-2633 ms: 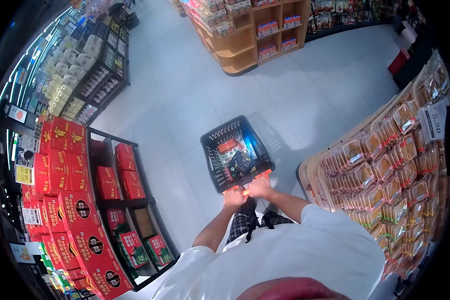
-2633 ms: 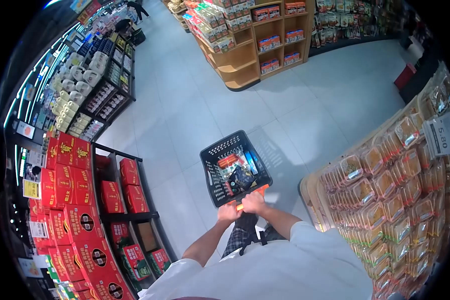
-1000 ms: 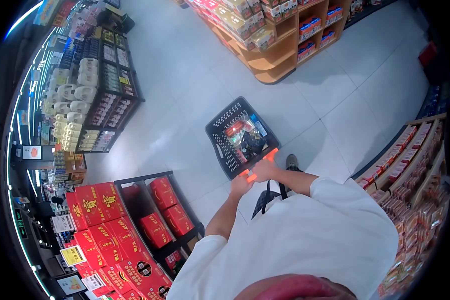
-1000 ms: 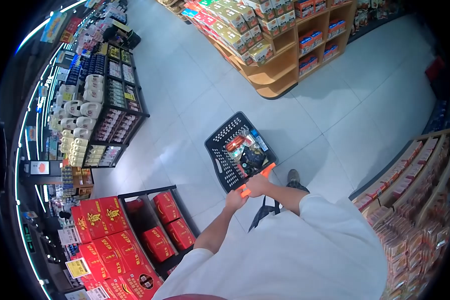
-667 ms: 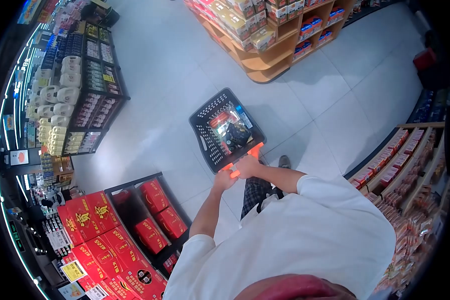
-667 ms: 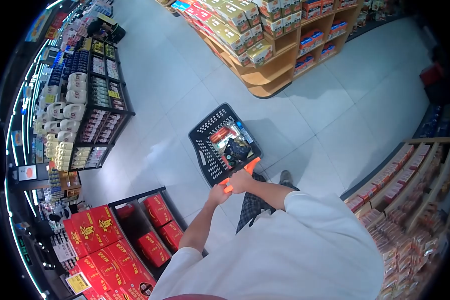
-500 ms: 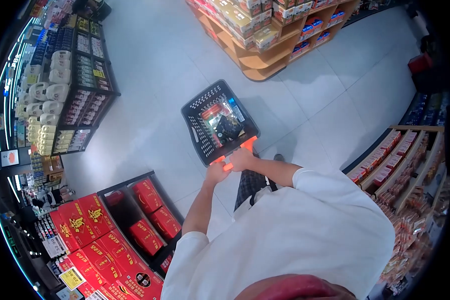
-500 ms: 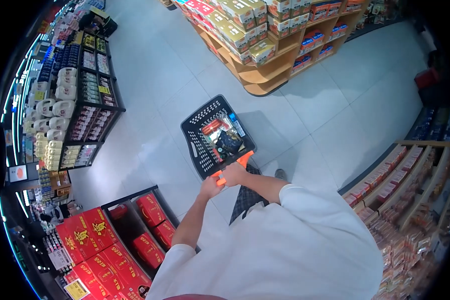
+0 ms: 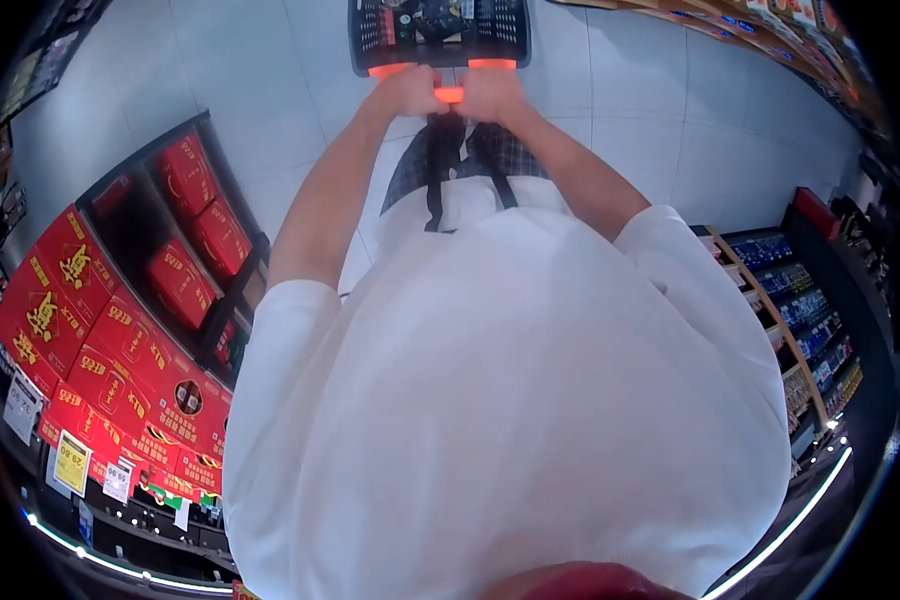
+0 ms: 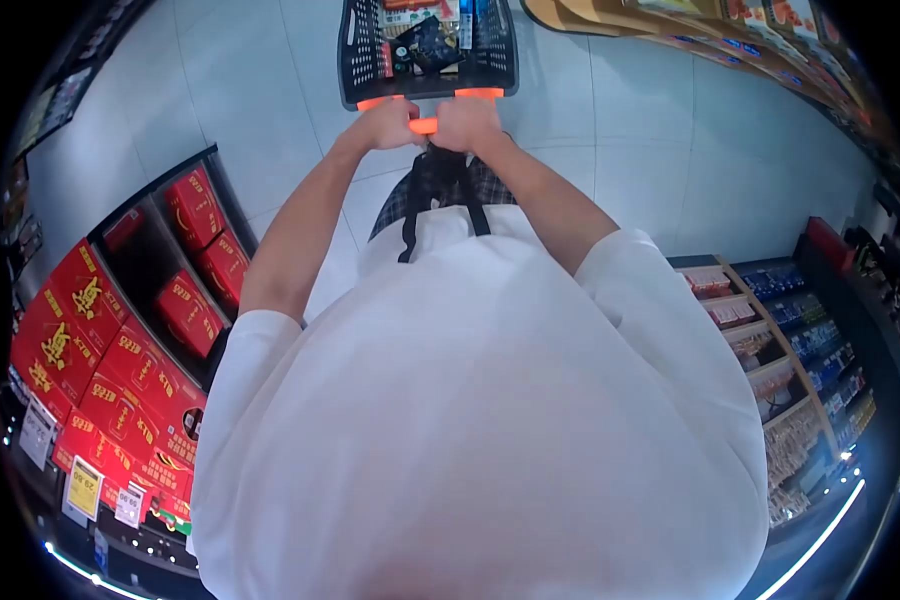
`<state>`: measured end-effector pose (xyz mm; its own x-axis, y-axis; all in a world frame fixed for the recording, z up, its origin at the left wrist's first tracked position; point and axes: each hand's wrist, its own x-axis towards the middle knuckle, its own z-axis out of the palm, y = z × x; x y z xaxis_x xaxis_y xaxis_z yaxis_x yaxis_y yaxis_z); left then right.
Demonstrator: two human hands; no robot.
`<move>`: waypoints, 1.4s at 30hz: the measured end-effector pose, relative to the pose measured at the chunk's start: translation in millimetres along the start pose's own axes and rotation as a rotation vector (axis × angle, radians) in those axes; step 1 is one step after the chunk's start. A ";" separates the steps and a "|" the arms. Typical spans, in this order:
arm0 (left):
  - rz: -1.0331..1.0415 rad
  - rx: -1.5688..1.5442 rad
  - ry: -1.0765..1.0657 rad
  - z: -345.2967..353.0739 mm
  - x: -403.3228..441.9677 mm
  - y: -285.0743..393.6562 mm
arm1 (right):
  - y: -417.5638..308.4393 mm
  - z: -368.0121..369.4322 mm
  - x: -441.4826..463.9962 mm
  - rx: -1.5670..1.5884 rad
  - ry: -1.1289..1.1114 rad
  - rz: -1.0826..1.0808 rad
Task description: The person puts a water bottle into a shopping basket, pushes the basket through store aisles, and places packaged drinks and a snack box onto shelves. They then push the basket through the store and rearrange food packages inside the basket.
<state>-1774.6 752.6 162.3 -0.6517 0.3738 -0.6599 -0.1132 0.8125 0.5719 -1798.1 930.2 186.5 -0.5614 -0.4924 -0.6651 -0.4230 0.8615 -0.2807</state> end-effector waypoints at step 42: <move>0.187 0.360 0.049 -64.6 462.4 -174.2 | 221.6 118.4 492.7 0.893 0.285 0.607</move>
<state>-2104.7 754.9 -211.0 -0.6723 0.5152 -0.5316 0.2745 0.8404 0.4673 -2084.2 893.2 -285.4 -0.6927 0.1286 -0.7097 0.5751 0.6922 -0.4360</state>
